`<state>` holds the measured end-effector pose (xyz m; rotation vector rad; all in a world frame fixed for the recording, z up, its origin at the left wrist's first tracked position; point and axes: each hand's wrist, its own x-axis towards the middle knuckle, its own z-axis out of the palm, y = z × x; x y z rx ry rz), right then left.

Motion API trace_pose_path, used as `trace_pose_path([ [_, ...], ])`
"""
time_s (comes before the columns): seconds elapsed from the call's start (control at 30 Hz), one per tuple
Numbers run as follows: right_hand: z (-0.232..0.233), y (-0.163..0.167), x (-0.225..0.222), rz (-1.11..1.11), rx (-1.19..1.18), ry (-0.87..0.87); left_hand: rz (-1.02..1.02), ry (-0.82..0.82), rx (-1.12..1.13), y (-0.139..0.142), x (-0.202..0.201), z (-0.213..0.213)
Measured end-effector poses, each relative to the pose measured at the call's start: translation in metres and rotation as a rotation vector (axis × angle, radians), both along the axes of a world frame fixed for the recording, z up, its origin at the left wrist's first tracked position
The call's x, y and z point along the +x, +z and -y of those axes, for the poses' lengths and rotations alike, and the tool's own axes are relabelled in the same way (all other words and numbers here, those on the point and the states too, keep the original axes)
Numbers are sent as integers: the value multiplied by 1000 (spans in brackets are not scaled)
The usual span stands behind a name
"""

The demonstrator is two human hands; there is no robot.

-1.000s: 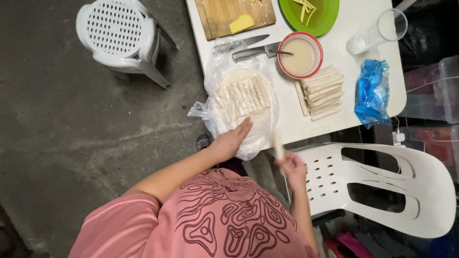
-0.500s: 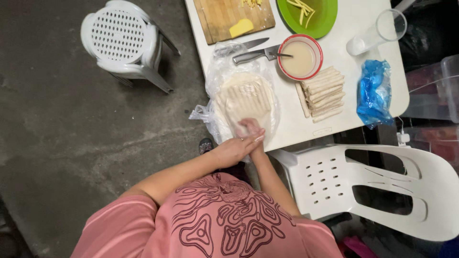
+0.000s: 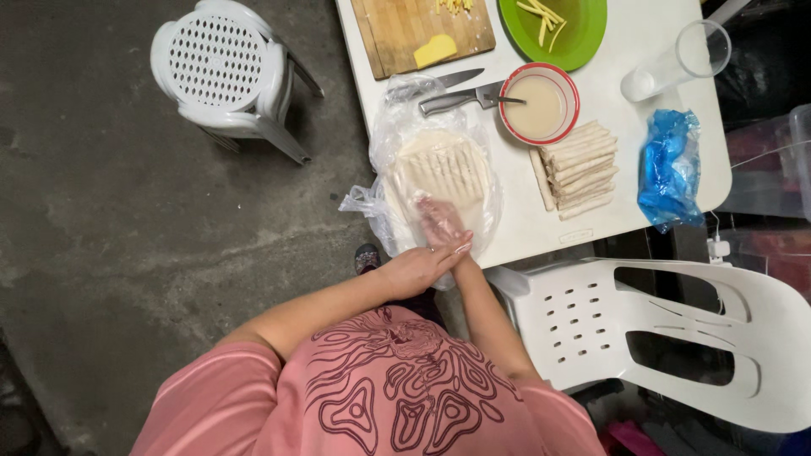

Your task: The person arranges white dough sticks one at a time in rows on a sheet of plastic wrap on a table, pressing and aligning them into a neat stack, and occasionally adjusts the plastic wrap and repositions pieces. They briefly handle a blue plastic bag and continue stacking the dough sticks.

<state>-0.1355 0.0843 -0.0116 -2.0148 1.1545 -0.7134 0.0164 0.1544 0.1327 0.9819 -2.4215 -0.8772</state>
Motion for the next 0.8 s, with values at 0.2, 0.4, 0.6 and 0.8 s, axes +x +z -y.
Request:
trace_pose_path([
  [0.2,-23,-9,-17,150,66,-12,64,-26,13,-1,1,-1],
  [0.4,-9,18,1,64,-143,58,-15,-15,-44,-6,1,1],
  [0.6,-9,35,26,-35,114,-96,50,-79,3,-15,2,-7],
  [0.8,-34,39,-8,888,928,-409,-15,-126,-97,-24,17,-14],
])
